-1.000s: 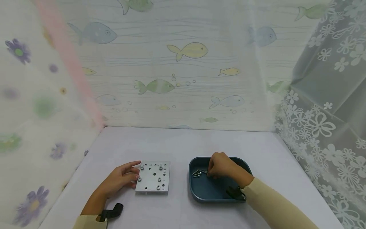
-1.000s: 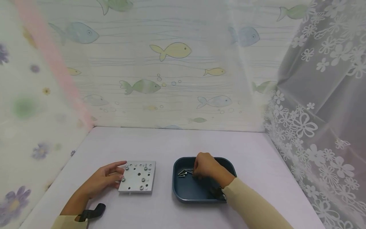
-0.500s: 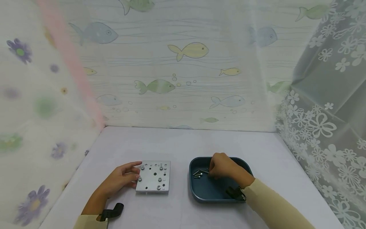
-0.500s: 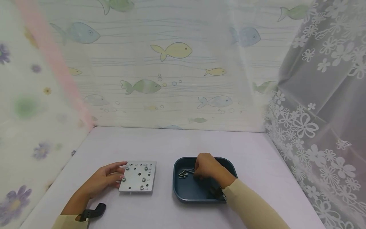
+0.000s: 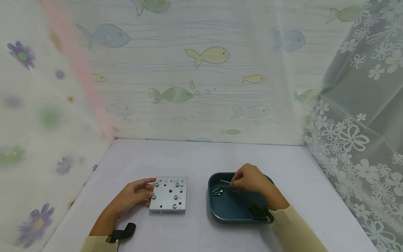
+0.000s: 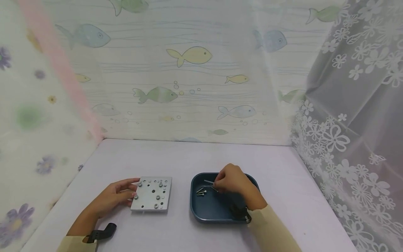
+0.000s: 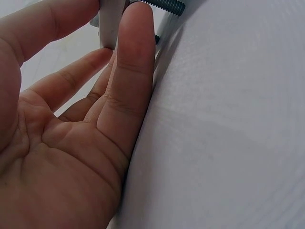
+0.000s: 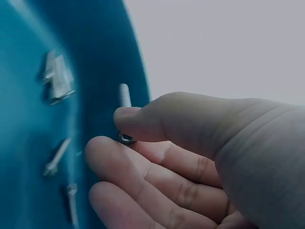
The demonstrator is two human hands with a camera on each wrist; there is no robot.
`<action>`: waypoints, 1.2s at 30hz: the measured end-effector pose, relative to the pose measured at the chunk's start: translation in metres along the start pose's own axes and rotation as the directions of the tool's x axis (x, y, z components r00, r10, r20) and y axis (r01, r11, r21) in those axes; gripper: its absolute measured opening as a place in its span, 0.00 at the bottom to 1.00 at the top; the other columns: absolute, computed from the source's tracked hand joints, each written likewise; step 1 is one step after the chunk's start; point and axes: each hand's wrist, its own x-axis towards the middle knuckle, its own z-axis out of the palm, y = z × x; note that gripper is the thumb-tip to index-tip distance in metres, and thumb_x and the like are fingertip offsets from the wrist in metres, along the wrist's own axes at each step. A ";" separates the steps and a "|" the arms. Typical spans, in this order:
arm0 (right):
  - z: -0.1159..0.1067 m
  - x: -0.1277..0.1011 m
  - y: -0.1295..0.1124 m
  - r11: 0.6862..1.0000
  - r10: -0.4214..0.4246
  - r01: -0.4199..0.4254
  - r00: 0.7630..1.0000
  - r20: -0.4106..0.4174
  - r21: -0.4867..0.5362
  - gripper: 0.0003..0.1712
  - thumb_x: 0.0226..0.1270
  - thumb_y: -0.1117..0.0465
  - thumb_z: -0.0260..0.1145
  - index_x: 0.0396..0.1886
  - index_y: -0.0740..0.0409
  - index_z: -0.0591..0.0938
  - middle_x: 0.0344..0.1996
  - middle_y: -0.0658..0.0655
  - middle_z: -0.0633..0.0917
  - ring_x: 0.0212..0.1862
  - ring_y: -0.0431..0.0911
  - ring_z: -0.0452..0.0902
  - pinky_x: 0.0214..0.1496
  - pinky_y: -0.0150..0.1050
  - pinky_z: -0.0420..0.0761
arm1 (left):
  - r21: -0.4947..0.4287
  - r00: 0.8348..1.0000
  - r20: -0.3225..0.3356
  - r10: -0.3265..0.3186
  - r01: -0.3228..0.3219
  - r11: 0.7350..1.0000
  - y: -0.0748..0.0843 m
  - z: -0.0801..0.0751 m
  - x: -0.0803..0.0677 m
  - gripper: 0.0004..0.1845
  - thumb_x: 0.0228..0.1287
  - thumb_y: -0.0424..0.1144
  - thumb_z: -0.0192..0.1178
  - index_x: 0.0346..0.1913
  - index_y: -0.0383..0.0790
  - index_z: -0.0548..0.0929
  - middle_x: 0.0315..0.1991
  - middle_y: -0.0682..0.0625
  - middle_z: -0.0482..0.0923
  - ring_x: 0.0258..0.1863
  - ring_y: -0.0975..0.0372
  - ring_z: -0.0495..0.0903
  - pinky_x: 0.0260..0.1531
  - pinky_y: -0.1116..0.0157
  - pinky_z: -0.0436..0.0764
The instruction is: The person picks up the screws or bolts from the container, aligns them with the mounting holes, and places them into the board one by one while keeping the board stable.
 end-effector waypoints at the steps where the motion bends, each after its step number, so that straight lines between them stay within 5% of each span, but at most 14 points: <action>1: -0.001 -0.001 -0.001 1.000 -0.011 0.011 1.000 -0.009 0.016 0.03 0.64 0.60 0.75 0.32 0.54 0.92 0.27 0.52 0.90 0.29 0.44 0.88 0.34 0.39 0.89 | -0.002 1.000 0.002 0.001 -0.001 1.000 0.000 0.000 0.000 0.37 0.66 0.43 0.71 0.76 0.43 0.70 0.59 0.36 0.76 0.48 0.52 0.85 0.41 0.58 0.90; 14: -0.005 -0.014 -0.019 0.980 -0.013 0.037 0.993 -0.118 0.197 0.09 0.66 0.54 0.75 0.39 0.54 0.91 0.32 0.53 0.91 0.34 0.46 0.90 0.39 0.40 0.90 | -0.009 1.000 0.001 0.008 -0.008 1.000 -0.001 0.003 0.001 0.37 0.66 0.43 0.71 0.76 0.43 0.70 0.59 0.37 0.77 0.47 0.52 0.86 0.41 0.58 0.90; 25: 0.003 -0.013 -0.050 0.936 -0.076 0.144 0.974 -0.214 0.321 0.10 0.65 0.54 0.77 0.41 0.54 0.91 0.36 0.59 0.92 0.37 0.53 0.90 0.41 0.40 0.90 | -0.004 1.000 -0.014 -0.011 0.011 1.000 -0.002 0.006 0.004 0.36 0.65 0.43 0.72 0.74 0.46 0.73 0.57 0.38 0.78 0.47 0.51 0.86 0.41 0.58 0.90; 36: 0.030 -0.008 -0.073 0.919 -0.173 0.225 0.968 -0.182 0.323 0.07 0.67 0.55 0.75 0.41 0.49 0.91 0.34 0.52 0.91 0.38 0.55 0.89 0.42 0.40 0.90 | -0.003 0.999 -0.023 -0.036 0.036 0.999 -0.002 0.000 0.002 0.36 0.64 0.43 0.72 0.74 0.46 0.72 0.58 0.38 0.78 0.47 0.52 0.86 0.42 0.58 0.90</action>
